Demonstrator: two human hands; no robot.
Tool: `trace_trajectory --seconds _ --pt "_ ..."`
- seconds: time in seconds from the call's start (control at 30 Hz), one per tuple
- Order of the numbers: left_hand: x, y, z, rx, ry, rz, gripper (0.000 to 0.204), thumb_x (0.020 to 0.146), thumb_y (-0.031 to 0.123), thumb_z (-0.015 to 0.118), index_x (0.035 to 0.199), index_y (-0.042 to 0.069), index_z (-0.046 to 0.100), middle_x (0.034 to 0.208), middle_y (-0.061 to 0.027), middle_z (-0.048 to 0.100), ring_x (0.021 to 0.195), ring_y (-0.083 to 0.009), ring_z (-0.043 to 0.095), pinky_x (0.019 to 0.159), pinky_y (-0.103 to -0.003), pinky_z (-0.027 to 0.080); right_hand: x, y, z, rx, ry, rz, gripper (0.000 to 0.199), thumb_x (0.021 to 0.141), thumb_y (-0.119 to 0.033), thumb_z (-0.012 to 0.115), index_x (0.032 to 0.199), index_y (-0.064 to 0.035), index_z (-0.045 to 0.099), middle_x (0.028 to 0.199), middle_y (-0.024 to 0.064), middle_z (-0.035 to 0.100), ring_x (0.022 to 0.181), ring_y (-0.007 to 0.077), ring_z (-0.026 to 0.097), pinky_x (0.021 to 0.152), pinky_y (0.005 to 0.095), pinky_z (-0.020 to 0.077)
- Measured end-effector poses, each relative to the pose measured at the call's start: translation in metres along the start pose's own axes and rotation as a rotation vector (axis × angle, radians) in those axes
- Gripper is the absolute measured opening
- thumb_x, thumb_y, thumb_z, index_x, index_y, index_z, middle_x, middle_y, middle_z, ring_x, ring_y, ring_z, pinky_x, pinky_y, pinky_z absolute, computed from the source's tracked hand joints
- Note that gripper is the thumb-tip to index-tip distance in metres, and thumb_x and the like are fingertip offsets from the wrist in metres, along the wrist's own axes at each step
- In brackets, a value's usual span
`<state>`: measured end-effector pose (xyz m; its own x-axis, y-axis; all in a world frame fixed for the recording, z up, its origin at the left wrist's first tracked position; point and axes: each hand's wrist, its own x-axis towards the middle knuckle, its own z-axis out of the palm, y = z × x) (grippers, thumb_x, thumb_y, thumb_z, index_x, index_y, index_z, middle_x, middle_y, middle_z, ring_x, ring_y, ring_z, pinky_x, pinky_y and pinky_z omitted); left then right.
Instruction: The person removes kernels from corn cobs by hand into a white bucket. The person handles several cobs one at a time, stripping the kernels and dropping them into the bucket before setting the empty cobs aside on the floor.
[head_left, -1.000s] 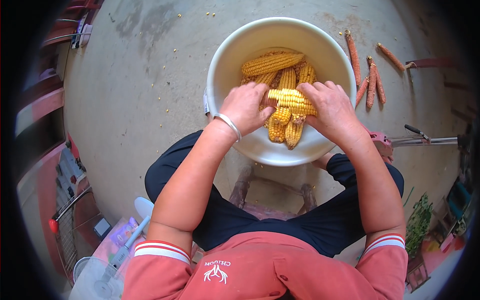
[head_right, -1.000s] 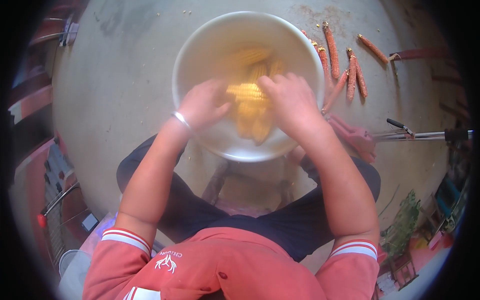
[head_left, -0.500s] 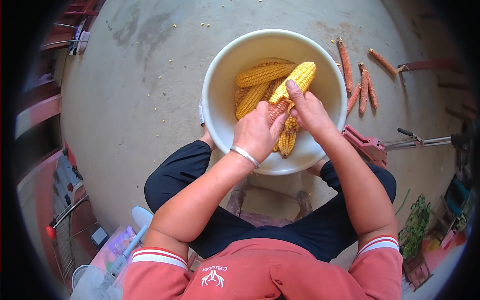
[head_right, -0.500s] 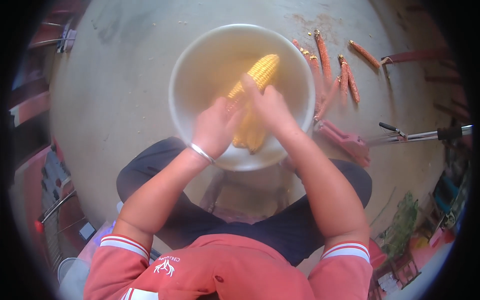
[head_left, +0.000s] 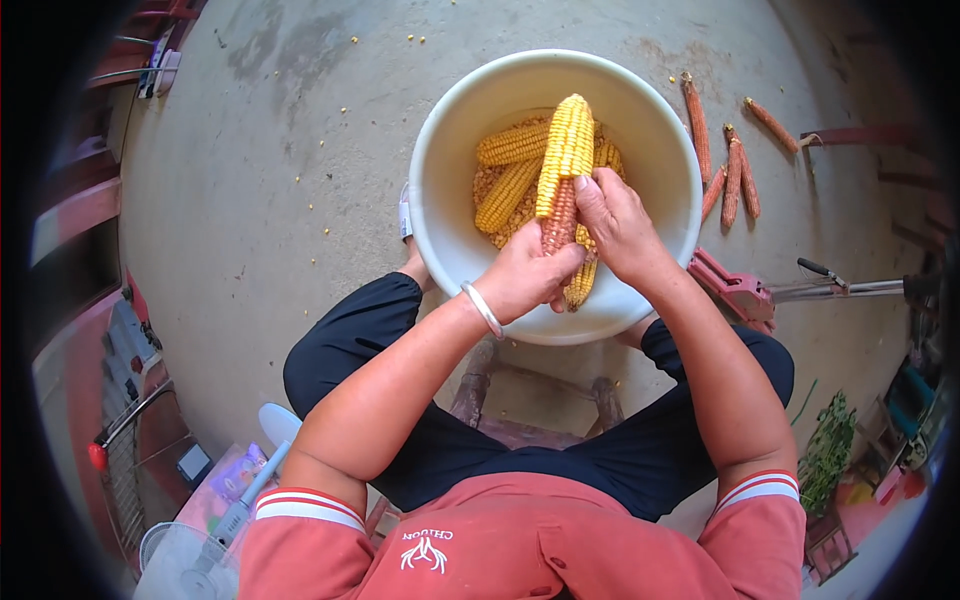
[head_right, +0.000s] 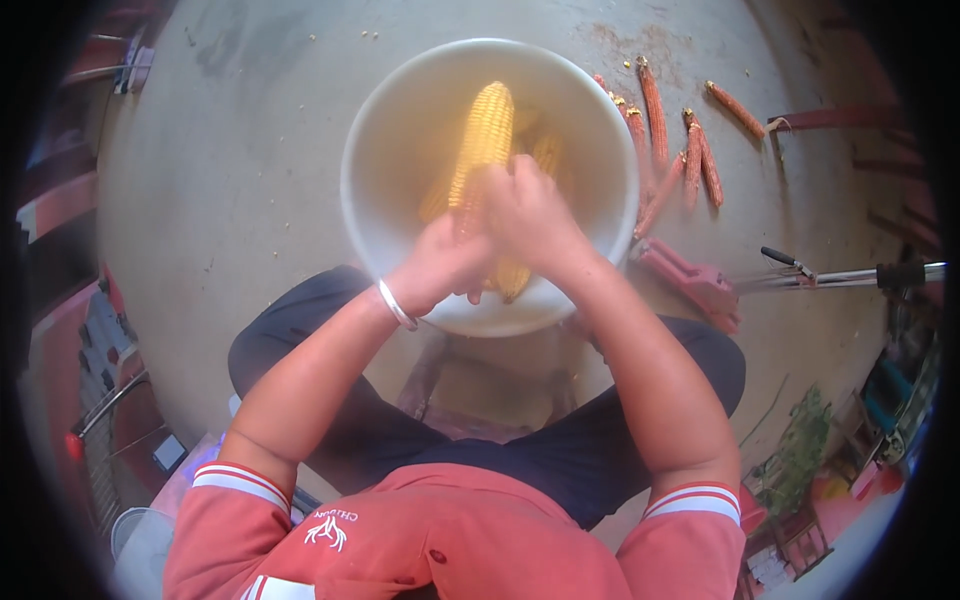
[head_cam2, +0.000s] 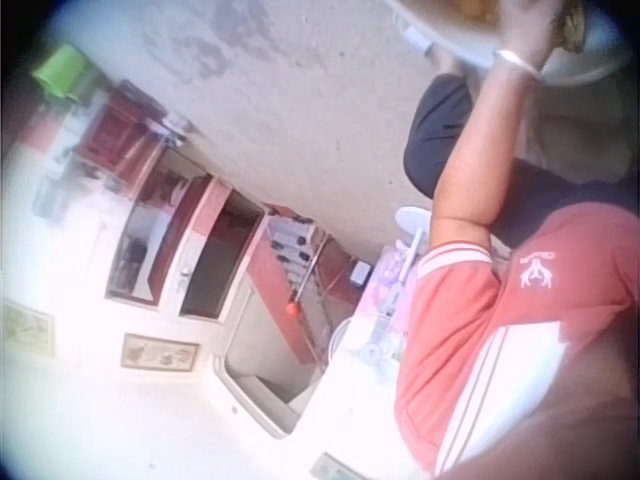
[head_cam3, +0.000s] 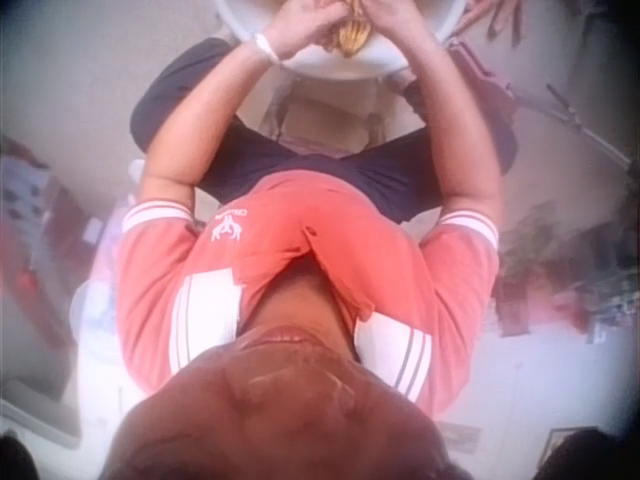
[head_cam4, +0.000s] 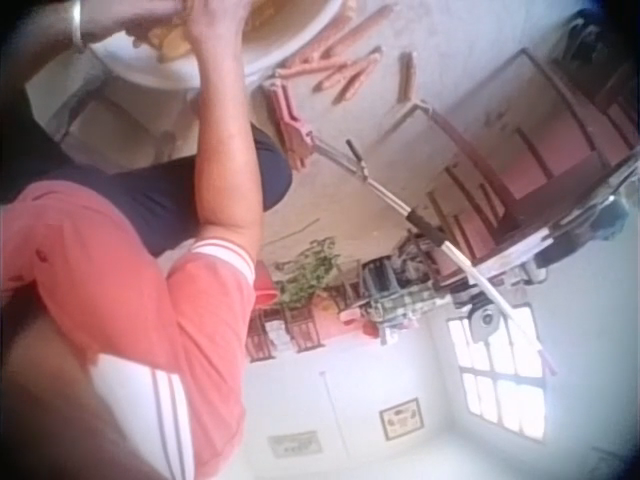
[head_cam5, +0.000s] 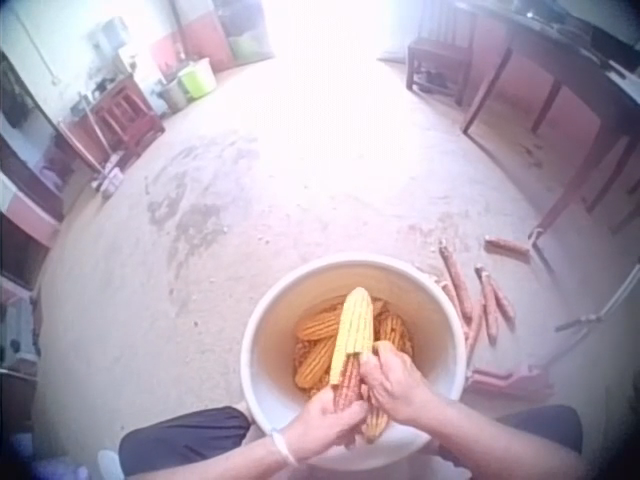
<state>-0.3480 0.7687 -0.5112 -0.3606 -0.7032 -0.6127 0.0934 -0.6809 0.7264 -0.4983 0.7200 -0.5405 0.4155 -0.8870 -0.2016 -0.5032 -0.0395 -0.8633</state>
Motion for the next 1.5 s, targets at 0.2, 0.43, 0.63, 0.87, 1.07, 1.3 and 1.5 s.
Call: trace_trajectory --seconds 0.2,0.43,0.63,0.87,1.07,1.3,1.5 --pt "-0.007 0.016 -0.001 -0.359 -0.045 -0.091 0.012 0.083 0.012 0.056 0.093 0.005 0.053 0.064 -0.0014 0.049 0.043 -0.0074 0.04 0.043 -0.025 0.044 0.005 -0.008 -0.004 0.681 -0.001 0.344 0.033 0.098 -0.04 0.051 0.1 -0.0076 0.056 0.075 -0.0051 0.05 0.056 0.0023 0.038 0.05 0.0195 0.0301" --pt "-0.008 0.002 0.003 -0.485 -0.065 -0.153 0.01 0.08 0.011 0.054 0.088 0.005 0.052 0.061 -0.0041 0.048 0.042 -0.0104 0.037 0.041 -0.026 0.039 0.008 -0.01 -0.01 0.866 -0.224 0.582 0.039 0.094 -0.048 0.056 0.104 -0.0096 0.055 0.076 -0.0054 0.052 0.056 0.0019 0.035 0.049 0.019 0.029" --pt "-0.01 0.003 0.002 -0.468 -0.04 -0.152 0.014 0.08 0.01 0.053 0.093 0.004 0.053 0.061 -0.0032 0.047 0.043 -0.0109 0.04 0.04 -0.026 0.039 0.004 -0.024 -0.016 0.884 -0.259 0.451 0.039 0.092 -0.037 0.064 0.116 -0.008 0.053 0.09 -0.0031 0.057 0.073 0.002 0.05 0.059 0.0183 0.0402" --pt "-0.007 0.004 0.013 -0.132 0.109 -0.027 0.017 0.08 0.01 0.053 0.096 0.004 0.054 0.061 -0.0018 0.048 0.044 -0.0102 0.044 0.039 -0.026 0.04 0.008 -0.006 -0.017 0.949 -0.251 0.552 0.042 0.095 -0.052 0.051 0.107 -0.0115 0.056 0.08 -0.0037 0.056 0.063 0.0039 0.045 0.055 0.0213 0.0353" --pt "-0.006 -0.002 -0.001 -0.252 0.016 -0.137 0.009 0.078 0.01 0.054 0.085 0.004 0.054 0.06 -0.0035 0.05 0.044 -0.0116 0.046 0.038 -0.026 0.04 0.008 -0.008 -0.024 0.73 -0.432 0.487 0.052 0.095 -0.049 0.051 0.114 -0.0021 0.06 0.1 0.0044 0.063 0.088 0.0098 0.058 0.074 0.0251 0.0466" --pt "-0.009 0.009 0.008 -0.114 0.086 -0.066 0.013 0.08 0.013 0.056 0.088 0.002 0.057 0.064 -0.0054 0.056 0.051 -0.0136 0.052 0.047 -0.028 0.044 0.007 -0.013 -0.017 0.75 -0.279 0.454 0.041 0.094 -0.049 0.057 0.099 -0.0084 0.055 0.075 -0.0051 0.051 0.056 0.001 0.035 0.048 0.0183 0.0281" --pt "-0.009 0.0 0.009 0.246 0.202 0.051 0.022 0.084 0.019 0.053 0.095 0.001 0.059 0.071 -0.0015 0.056 0.051 -0.0084 0.05 0.043 -0.024 0.041 0.01 -0.014 -0.025 0.559 -0.274 0.604 0.057 0.093 -0.052 0.053 0.108 0.0016 0.063 0.094 0.0072 0.065 0.083 0.0126 0.06 0.073 0.0285 0.0487"
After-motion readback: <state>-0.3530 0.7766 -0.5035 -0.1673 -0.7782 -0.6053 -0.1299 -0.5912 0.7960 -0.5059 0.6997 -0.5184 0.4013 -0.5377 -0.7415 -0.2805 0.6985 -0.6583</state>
